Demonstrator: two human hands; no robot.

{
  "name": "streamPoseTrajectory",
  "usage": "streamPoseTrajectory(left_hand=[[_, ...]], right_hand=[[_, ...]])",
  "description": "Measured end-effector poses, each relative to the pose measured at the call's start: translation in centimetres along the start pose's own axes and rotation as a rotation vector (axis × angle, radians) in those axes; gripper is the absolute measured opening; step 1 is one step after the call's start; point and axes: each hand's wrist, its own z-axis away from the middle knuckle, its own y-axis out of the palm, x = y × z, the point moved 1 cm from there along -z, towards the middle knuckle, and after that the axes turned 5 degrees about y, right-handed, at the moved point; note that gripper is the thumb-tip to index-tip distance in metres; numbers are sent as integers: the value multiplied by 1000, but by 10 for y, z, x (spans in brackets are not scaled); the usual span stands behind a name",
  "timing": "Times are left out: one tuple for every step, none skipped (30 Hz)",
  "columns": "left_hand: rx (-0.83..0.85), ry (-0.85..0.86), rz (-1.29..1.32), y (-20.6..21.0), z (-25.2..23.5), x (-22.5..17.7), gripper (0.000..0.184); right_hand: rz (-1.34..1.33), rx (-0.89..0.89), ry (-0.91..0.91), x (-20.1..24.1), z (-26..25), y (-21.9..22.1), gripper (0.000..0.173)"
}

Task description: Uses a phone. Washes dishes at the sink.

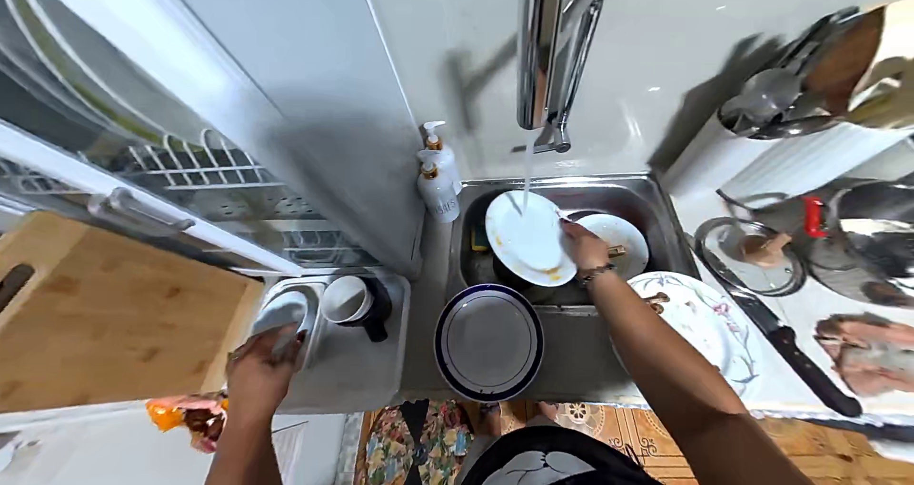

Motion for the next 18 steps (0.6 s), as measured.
streamPoseTrajectory(left_hand=[[-63, 35, 94, -26, -7, -30, 37], [-134, 97, 203, -51, -17, -74, 38], [-187, 174, 339, -68, -28, -134, 37], [-181, 237, 477, -78, -35, -212, 34], [-105, 285, 560, -75, -40, -295, 33], [27, 332, 565, -61, -47, -373, 33], [155, 382, 487, -35, -52, -438, 37], [216, 434, 365, 4, -57, -486, 42], [210, 466, 249, 48, -62, -518, 47], [167, 482, 171, 92, -71, -540, 52], [128, 487, 138, 129, -83, -557, 54], [106, 491, 141, 153, -98, -575, 55], [103, 500, 155, 160, -112, -595, 57], [101, 513, 175, 156, -124, -618, 61], [90, 523, 209, 148, -137, -638, 65], [87, 521, 249, 136, -150, -656, 69], [125, 497, 276, 113, -162, -672, 70], [322, 439, 258, 73, -172, -689, 70]], right_hand=[[-78, -11, 26, 1, 1, 8, 48], [-141, -15, 47, 3, 2, 14, 49], [-203, -20, 74, 6, 4, 20, 52], [-260, -21, 103, 10, 7, 24, 55], [-313, -19, 120, 13, 10, 29, 56], [-365, -21, 123, 17, 13, 33, 55], [-394, -28, 112, 22, 16, 37, 53], [-409, -47, 99, 27, 19, 40, 52], [-419, -62, 87, 32, 22, 41, 51], [-424, -66, 74, 32, 22, 41, 51], [-439, -55, 53, 29, 19, 40, 50], [-459, -48, 29, 28, 18, 37, 49], [-465, -55, 10, 26, 18, 32, 48], [-456, -70, -7, 20, 15, 28, 47], [-432, -90, -8, 12, 13, 25, 45], [-394, -93, 2, 4, 11, 22, 44], [-366, -82, 19, -1, 10, 18, 44], [-347, -67, 28, -6, 8, 12, 43]])
